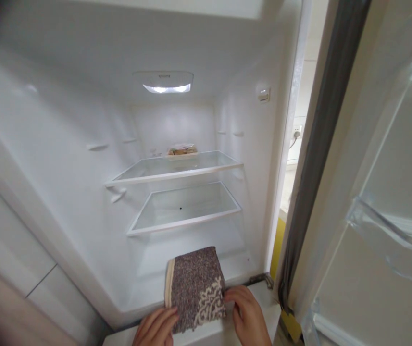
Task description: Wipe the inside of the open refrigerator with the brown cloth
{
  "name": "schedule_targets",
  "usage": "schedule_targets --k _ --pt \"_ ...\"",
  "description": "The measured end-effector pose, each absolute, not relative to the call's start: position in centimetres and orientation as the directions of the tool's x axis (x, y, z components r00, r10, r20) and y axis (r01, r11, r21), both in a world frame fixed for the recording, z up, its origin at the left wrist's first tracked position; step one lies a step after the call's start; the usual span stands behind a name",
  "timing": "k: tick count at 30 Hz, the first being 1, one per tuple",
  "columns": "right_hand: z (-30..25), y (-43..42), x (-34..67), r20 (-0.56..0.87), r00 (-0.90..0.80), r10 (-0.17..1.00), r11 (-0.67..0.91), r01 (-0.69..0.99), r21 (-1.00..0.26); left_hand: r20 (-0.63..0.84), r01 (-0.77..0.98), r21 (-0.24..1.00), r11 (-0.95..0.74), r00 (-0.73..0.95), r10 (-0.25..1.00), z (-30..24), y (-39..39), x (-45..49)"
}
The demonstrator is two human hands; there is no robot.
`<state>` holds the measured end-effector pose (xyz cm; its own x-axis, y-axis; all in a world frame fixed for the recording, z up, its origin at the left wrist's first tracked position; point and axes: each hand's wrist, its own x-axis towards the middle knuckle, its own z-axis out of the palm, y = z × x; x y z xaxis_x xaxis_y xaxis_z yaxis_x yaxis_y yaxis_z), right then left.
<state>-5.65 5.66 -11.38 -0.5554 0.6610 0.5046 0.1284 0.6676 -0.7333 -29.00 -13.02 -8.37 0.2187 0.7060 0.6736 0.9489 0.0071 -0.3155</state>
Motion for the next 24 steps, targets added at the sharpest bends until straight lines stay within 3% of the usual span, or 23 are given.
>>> schedule_targets --k 4,7,10,17,24 --pt "-10.9 7.7 -7.1 0.520 -0.355 0.777 0.615 0.255 -0.746 0.615 0.956 -0.191 0.224 -0.061 0.786 -6.9 -8.2 -25.2" --pt "-9.9 9.5 -8.8 0.510 -0.325 0.796 0.600 0.319 -0.733 0.418 0.949 0.005 0.315 -0.288 0.862 -6.8 -4.0 -22.8" --pt "-8.7 11.4 -10.3 0.444 -0.349 0.825 0.562 0.433 -0.705 0.259 0.918 0.123 0.378 -0.397 0.880 -6.9 -1.1 -22.5" --pt "-7.8 15.1 -12.4 0.274 -0.331 0.903 0.429 0.649 -0.629 0.053 0.851 0.072 0.520 -0.523 0.850 -3.9 1.9 -28.5" --pt "-7.8 15.1 -13.2 0.149 -0.335 0.930 0.361 0.765 -0.534 0.079 0.842 0.023 0.538 -0.538 0.839 -3.5 4.7 -36.2"
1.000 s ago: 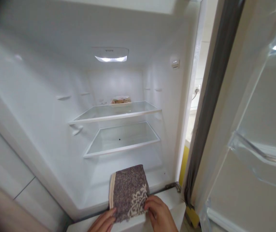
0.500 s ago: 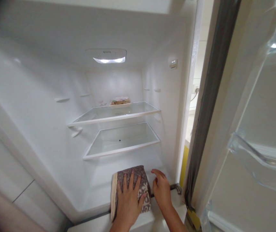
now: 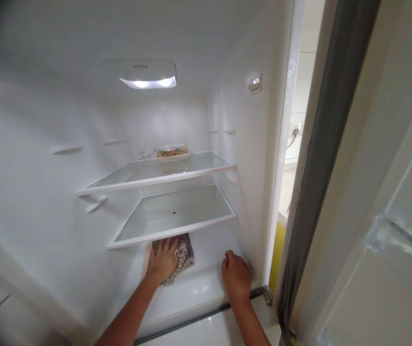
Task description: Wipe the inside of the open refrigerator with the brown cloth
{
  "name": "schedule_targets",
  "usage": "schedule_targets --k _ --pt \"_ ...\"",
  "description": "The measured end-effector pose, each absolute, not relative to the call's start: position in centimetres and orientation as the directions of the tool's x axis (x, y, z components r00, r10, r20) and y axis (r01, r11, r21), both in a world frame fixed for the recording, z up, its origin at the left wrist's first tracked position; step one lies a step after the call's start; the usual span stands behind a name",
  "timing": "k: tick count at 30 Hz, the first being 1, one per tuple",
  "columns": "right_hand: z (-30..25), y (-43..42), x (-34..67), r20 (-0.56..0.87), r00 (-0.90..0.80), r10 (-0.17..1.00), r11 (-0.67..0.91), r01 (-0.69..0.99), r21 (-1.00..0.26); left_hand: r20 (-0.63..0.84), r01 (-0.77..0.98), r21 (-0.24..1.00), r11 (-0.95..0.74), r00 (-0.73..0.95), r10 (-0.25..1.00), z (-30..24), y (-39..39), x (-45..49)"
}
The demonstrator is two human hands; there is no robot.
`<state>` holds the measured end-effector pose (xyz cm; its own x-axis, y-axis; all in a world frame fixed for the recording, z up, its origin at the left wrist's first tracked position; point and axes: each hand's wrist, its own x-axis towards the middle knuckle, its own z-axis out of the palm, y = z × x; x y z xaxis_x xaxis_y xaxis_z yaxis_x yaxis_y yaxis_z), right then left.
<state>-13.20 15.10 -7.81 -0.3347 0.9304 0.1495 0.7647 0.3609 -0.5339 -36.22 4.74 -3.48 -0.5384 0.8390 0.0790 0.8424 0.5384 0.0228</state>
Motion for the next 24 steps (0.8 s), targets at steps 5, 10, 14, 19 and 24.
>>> schedule_targets --k 5,10,14,19,24 --pt "-6.7 14.5 -13.4 0.082 -0.366 0.927 0.368 0.849 -0.379 0.117 0.848 0.025 0.529 -0.528 0.841 -4.0 6.3 -36.8" --pt "-5.9 14.0 -13.2 0.103 -0.376 0.921 0.387 0.848 -0.361 0.058 0.869 0.062 0.491 -0.495 0.867 -4.4 7.1 -33.0" --pt "-5.6 13.8 -13.0 0.109 -0.370 0.923 0.383 0.850 -0.362 -0.013 0.890 0.109 0.442 -0.443 0.896 -4.0 6.7 -30.2" --pt "-5.4 13.7 -12.7 0.116 -0.375 0.920 0.390 0.843 -0.371 -0.101 0.910 0.169 0.378 -0.365 0.925 -2.4 4.1 -28.3" --pt "-5.2 13.6 -12.6 0.114 -0.396 0.911 0.409 0.836 -0.367 -0.127 0.911 0.186 0.369 -0.350 0.928 -1.3 -1.4 -27.5"
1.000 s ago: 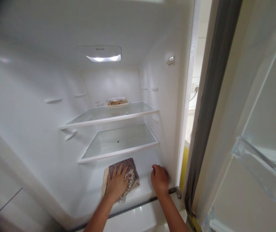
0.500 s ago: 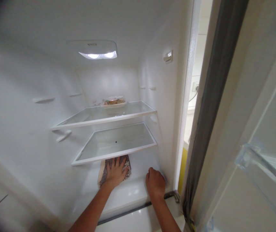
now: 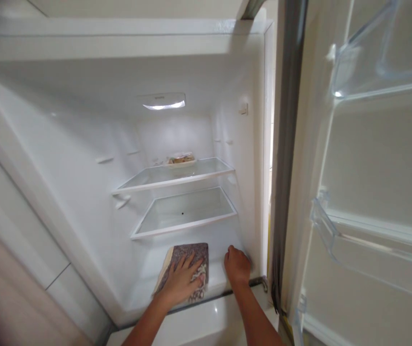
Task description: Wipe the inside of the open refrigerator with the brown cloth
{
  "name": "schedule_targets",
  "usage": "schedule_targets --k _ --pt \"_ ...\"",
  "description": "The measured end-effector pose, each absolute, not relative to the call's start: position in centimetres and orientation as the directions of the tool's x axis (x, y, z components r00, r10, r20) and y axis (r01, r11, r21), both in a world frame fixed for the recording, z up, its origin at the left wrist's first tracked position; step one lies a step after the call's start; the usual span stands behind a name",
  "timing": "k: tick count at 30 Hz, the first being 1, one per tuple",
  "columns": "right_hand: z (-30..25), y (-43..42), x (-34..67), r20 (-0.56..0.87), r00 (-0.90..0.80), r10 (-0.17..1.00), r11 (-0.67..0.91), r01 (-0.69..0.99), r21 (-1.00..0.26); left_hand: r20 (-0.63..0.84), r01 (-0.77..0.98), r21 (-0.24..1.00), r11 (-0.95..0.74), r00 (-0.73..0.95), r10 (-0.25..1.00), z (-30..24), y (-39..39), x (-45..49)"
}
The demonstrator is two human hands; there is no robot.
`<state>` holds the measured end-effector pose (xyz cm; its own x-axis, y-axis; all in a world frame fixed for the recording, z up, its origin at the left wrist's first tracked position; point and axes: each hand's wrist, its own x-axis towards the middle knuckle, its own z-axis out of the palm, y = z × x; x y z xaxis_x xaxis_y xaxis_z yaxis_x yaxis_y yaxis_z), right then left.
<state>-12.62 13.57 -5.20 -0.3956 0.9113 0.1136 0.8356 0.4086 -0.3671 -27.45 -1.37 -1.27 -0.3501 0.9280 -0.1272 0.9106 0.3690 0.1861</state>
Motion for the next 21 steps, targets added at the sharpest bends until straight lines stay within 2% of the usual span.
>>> schedule_targets --k 7,9,16,21 --pt "-5.5 13.6 -12.6 0.121 -0.397 0.910 0.413 0.836 -0.362 0.060 0.778 0.044 0.627 -0.628 0.776 -2.3 -8.5 -30.3" --pt "-5.7 13.6 -12.5 0.127 -0.401 0.907 0.419 0.830 -0.370 0.077 0.765 0.027 0.644 -0.644 0.761 -2.5 -8.7 -31.0" --pt "-6.5 13.8 -12.6 0.131 -0.405 0.905 0.423 0.817 -0.392 -0.019 0.744 0.049 0.667 -0.667 0.745 -2.4 -4.7 -33.0" --pt "-7.2 14.1 -12.8 0.132 -0.423 0.897 0.438 0.805 -0.400 0.032 0.745 0.026 0.666 -0.667 0.745 -3.5 -1.5 -36.3"
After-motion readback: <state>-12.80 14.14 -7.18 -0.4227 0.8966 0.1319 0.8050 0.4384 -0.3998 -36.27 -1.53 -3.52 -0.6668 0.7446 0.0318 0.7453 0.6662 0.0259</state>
